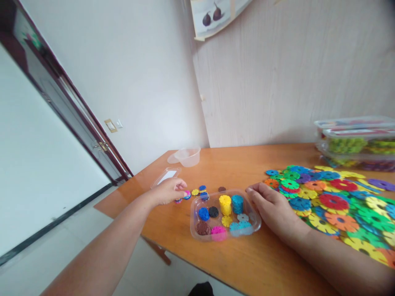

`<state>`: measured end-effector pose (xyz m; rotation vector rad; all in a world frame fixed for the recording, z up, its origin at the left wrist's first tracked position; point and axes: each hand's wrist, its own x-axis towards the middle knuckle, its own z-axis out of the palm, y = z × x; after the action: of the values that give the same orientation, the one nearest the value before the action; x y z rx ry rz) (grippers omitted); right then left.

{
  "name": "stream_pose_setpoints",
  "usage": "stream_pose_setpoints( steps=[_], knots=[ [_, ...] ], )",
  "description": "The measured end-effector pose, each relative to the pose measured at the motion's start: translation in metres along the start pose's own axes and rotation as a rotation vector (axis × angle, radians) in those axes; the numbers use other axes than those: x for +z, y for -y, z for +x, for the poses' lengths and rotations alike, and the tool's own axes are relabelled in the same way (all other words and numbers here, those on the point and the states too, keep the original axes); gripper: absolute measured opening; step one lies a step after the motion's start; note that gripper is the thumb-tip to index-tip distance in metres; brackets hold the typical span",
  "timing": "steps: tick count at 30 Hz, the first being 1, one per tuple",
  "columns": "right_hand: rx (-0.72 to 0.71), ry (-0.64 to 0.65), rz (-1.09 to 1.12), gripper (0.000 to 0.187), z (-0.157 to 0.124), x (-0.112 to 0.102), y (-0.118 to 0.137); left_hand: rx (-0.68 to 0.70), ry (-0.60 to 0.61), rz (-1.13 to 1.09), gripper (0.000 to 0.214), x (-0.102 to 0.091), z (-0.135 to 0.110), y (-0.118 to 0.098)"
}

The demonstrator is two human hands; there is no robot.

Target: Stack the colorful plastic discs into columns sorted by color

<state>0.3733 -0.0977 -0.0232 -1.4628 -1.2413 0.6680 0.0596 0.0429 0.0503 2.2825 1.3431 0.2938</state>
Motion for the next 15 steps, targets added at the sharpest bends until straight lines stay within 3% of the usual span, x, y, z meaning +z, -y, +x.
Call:
stream_pose_setpoints(
  steps=[8, 15],
  knots=[
    [0.019, 0.003, 0.032, 0.029, -0.001, 0.0, 0.001, -0.025, 0.063, -0.08, 0.037, 0.009, -0.002, -0.005],
    [0.019, 0.009, 0.009, 0.028, -0.001, -0.001, 0.002, -0.027, 0.039, -0.187, 0.03, 0.01, -0.007, -0.014]
  ],
)
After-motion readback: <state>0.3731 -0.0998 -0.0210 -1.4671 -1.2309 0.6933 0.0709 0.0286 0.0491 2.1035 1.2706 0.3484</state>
